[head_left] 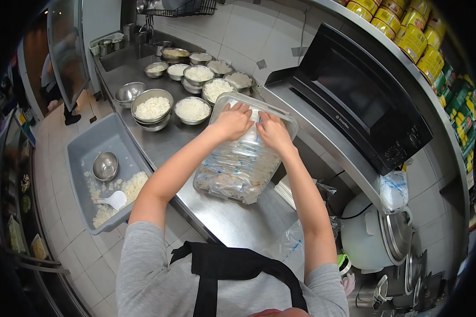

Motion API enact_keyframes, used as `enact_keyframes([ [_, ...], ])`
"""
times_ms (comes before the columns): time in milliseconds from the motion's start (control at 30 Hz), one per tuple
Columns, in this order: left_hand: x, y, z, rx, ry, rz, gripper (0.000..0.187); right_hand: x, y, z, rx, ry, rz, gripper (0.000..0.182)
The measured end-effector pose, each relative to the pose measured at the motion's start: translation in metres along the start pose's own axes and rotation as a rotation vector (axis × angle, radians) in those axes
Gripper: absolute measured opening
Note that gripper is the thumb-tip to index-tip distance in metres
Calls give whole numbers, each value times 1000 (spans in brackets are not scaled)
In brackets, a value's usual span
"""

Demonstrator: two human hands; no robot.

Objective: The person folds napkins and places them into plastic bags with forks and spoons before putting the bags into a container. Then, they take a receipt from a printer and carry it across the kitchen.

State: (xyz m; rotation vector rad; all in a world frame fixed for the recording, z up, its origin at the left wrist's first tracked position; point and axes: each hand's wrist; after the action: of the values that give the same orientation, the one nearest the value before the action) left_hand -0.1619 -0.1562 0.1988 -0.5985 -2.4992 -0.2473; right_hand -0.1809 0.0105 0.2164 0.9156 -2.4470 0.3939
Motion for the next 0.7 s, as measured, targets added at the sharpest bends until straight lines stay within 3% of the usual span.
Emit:
enact_keyframes([
  [33,2,0,6,44,5,-73,40,5,0,0,-56,-167,148,37],
  [167,7,-13,23,-61,-36,-161,43,17,6,11,-25,-272,280,44],
  [267,7,-20,32,-153,-167,-160,40,10,10,22,18,-226,254,43],
  [400,0,-13,38,-140,-156,-187,40,0,10,30,73,-276,285,44],
  [633,-11,0,34,13,-127,-186,46,-14,6,47,-50,-100,188,40],
  [700,-3,-6,29,23,-155,-163,47,-5,7,38,-59,-279,207,44],
])
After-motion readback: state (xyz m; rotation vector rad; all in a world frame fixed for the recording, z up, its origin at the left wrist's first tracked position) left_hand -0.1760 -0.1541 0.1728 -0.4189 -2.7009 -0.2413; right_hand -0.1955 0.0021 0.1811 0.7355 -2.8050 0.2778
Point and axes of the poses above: each hand's wrist, its own x-axis towards the middle knuckle, its own z-axis out of the palm, y = z × x, and after that the axes turned 2 degrees about x, right-handed
